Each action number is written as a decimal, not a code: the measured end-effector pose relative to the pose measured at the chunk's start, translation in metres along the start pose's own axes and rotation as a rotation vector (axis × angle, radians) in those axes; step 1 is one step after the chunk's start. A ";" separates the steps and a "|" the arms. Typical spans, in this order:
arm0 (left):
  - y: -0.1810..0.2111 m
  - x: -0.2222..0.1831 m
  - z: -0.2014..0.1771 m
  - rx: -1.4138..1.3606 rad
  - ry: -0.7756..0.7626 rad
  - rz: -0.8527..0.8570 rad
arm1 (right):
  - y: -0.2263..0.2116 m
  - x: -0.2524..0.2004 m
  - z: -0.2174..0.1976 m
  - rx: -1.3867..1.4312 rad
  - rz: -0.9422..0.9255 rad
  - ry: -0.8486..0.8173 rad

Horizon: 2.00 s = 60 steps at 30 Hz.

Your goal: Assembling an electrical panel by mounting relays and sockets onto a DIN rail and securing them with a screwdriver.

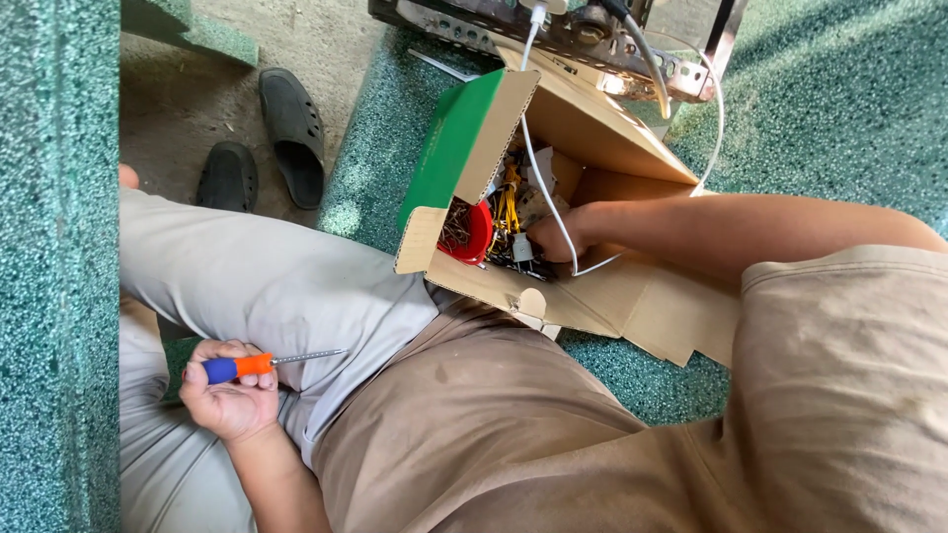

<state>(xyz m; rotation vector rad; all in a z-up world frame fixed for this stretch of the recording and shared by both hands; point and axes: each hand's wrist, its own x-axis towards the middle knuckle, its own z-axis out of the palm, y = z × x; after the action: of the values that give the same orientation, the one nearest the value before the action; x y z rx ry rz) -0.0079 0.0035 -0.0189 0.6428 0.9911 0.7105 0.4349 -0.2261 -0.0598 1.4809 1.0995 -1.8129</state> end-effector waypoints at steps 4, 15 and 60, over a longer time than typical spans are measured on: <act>-0.020 0.010 -0.031 0.052 -0.010 0.098 | 0.044 0.065 0.015 -0.099 -0.267 0.097; -0.021 0.011 -0.031 0.067 -0.013 0.088 | 0.032 0.019 0.014 0.158 -0.231 0.048; -0.013 0.006 -0.019 0.121 -0.055 0.105 | 0.020 0.034 0.029 -0.357 -0.352 0.206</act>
<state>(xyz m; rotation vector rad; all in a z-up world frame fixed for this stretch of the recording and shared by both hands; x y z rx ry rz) -0.0198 0.0036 -0.0400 0.8210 0.9605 0.7249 0.4275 -0.2586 -0.0963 1.3390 1.7770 -1.5884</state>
